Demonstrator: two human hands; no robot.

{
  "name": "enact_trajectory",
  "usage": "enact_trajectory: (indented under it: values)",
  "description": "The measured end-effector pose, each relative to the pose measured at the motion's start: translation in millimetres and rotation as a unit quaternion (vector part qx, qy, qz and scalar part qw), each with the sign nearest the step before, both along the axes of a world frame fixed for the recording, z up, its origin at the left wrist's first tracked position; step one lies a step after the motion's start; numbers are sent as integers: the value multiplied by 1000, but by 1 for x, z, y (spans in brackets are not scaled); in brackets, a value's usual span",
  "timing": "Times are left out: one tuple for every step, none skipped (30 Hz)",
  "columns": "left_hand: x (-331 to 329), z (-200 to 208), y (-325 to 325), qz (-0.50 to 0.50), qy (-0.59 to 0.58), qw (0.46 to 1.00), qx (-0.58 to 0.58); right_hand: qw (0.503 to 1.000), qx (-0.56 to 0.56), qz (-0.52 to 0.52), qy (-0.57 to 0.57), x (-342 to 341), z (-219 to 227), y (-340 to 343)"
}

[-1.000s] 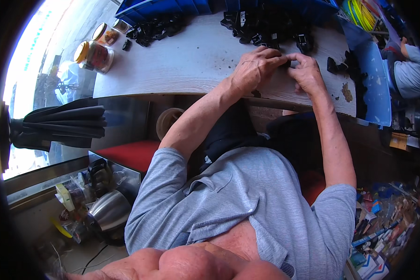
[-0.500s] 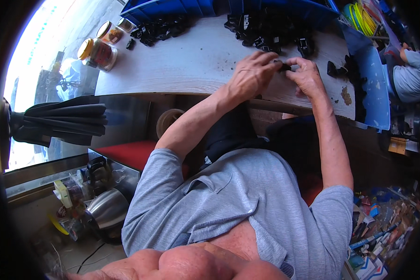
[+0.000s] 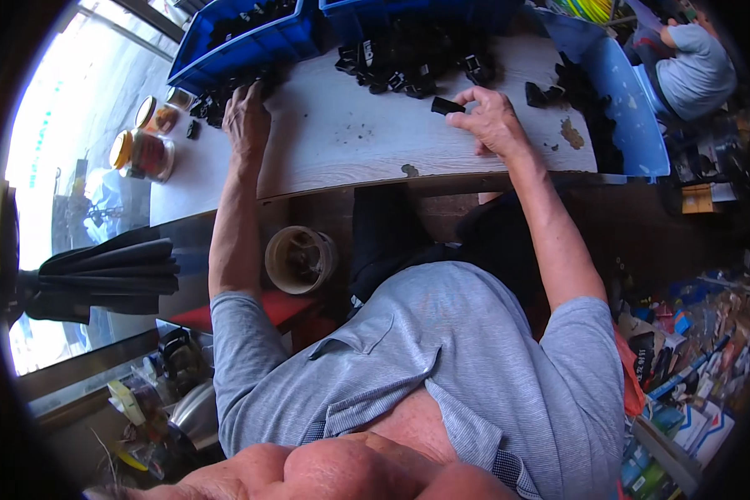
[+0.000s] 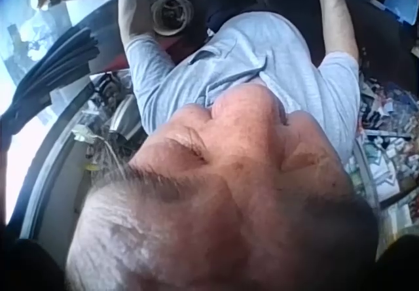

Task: Assembling small black components at a factory workbench.

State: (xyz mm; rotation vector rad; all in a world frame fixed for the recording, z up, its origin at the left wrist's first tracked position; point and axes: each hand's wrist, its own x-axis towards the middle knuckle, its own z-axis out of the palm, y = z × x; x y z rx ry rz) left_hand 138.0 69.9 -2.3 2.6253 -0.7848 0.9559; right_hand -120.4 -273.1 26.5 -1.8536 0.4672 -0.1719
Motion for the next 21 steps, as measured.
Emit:
enact_trajectory:
  values:
    - [-1, 0, -1, 1, 3, 1000, -6, 1000, -3, -6, 1, 0, 1, 0]
    - [-2, -1, -3, -4, 4, 1000, -9, 1000, 10, -6, 0, -1, 2, 0]
    - [-4, -1, -4, -14, -6, 1000, -9, 1000, 23, -5, -2, -2, 2, -1]
    - [-7, -1, -5, -23, -18, 1000, -9, 999, 32, -2, -4, -2, 1, -3]
    - [-10, -1, -6, -26, -18, 999, -11, 1000, 30, -5, -4, -2, 1, -4]
    - [-14, -1, -6, -27, -7, 999, -35, 998, 60, -28, -5, -2, 0, -5]
    - [-19, -2, -4, -25, 4, 998, -59, 995, 90, -48, -6, 0, 1, -4]
    - [-29, 0, -9, -29, 5, 998, -61, 995, 87, -53, -5, -2, 1, -8]
    - [-40, 1, -15, -52, 5, 993, -106, 989, 130, -73, -7, -5, 1, -14]
    - [-51, 3, -17, -74, 3, 986, -150, 981, 173, -91, -10, -8, 1, -21]
    - [-59, 1, -18, -75, 4, 985, -152, 981, 170, -93, -10, -10, 1, -28]
    - [-66, -3, -18, -95, 34, 983, -153, 975, 173, -137, -23, -12, 2, -36]
    - [-73, -5, -16, -114, 64, 980, -153, 967, 177, -179, -36, -15, 1, -46]
    - [-76, 0, -17, -114, 69, 981, -138, 959, 181, -213, -45, -17, 0, -61]
    - [-79, 0, -17, -117, 71, 981, -140, 955, 169, -239, -55, -21, -1, -76]
    - [-81, 0, -15, -101, 80, 983, -133, 944, 155, -285, -61, -21, 3, -84]
    - [-82, 0, -13, -86, 90, 984, -125, 931, 140, -331, -66, -22, 5, -90]
    - [-83, -3, -11, -87, 90, 984, -126, 931, 139, -331, -65, -22, 6, -95]
    - [-85, -5, -8, -85, 86, 987, -108, 918, 131, -368, -65, -21, 9, -98]
    - [-86, -7, -7, -84, 83, 989, -90, 904, 122, -404, -65, -21, 11, -99]
    - [-85, -8, -8, -84, 82, 989, -91, 904, 120, -404, -65, -21, 11, -98]
